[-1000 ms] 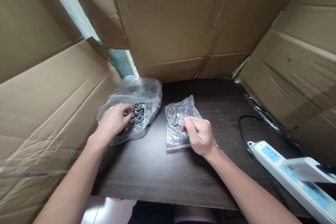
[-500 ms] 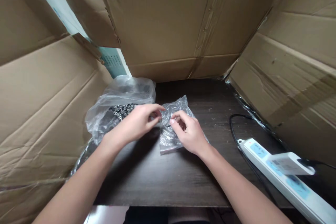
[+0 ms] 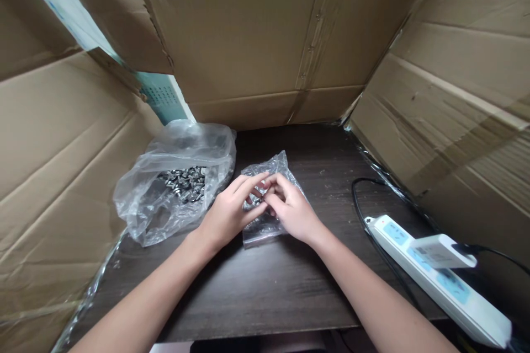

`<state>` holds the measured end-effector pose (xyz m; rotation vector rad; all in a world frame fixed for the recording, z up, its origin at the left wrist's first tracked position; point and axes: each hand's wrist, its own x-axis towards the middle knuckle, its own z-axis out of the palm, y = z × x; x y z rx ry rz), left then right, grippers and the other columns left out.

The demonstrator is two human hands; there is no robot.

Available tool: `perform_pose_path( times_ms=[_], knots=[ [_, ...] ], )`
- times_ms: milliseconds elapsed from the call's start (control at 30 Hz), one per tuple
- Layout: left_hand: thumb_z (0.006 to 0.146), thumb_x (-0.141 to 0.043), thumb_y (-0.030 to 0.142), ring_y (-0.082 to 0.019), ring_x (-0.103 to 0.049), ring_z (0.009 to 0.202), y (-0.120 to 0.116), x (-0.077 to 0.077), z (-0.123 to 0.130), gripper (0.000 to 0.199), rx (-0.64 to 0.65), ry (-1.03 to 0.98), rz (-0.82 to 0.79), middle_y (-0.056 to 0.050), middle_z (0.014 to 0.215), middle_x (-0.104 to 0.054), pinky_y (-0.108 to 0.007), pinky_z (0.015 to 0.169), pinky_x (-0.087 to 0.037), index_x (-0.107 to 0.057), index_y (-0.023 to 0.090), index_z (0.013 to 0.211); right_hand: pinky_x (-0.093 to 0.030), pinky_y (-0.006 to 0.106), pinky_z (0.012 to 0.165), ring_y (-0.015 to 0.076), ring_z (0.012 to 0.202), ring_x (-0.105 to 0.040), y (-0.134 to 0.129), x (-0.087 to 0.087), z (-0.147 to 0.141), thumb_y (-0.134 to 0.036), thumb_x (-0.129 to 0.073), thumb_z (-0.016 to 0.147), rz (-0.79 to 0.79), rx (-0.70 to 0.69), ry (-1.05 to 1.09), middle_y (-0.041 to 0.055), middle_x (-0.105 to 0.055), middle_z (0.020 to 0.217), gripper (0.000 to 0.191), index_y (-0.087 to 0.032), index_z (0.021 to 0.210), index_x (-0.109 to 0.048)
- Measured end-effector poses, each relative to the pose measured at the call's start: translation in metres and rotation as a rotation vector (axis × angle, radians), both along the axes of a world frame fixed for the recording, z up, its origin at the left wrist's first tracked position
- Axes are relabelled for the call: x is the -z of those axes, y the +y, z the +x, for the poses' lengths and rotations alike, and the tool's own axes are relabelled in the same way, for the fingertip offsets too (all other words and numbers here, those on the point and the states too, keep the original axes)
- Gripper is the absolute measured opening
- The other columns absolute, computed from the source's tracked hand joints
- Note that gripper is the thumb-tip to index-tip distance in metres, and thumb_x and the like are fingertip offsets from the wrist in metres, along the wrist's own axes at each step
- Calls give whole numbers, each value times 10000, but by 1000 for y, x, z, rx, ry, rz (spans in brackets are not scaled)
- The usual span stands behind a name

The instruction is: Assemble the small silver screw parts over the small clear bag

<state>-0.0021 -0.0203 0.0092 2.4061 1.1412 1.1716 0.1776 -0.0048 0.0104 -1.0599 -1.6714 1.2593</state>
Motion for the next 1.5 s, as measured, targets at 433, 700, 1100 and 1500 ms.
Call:
perform_pose_path(
  times_ms=[433, 700, 1100, 1500],
  knots=[
    [972, -598, 187, -155, -696, 844, 5, 8, -3, 154, 65, -25, -177, -65, 988, -739, -275, 800, -570, -698, 149, 1083, -368, 271, 599, 134, 582, -460, -2, 3, 2, -298, -419, 1021, 252, 105, -196, -55, -462, 654, 154, -211, 1111, -509],
    [945, -630, 210, -160, -716, 842, 0, 6, 0, 281, 85, -90, -253, -79, 1068, -754, -287, 815, -591, -667, 154, 1218, -395, 280, 597, 154, 590, -547, -2, 3, 1, -285, -401, 1021, 348, 93, -287, -27, -573, 678, 148, -213, 1087, -512],
    [872, -672, 173, -153, -689, 767, 3, 1, -9, 139, 54, -25, -209, -49, 869, -724, -248, 728, -543, -688, 128, 1002, -509, 376, 827, 220, 934, -663, -5, 4, 4, -240, -469, 980, 396, -19, -384, 60, -664, 1062, 451, -265, 1429, -451],
    [881, -667, 214, -151, -684, 768, 2, 1, -11, 143, 55, -21, -160, -51, 879, -723, -255, 738, -539, -688, 136, 999, -518, 402, 867, 221, 965, -645, -4, 6, 4, -223, -478, 960, 387, -33, -345, 72, -651, 1139, 529, -282, 1484, -439]
  ],
)
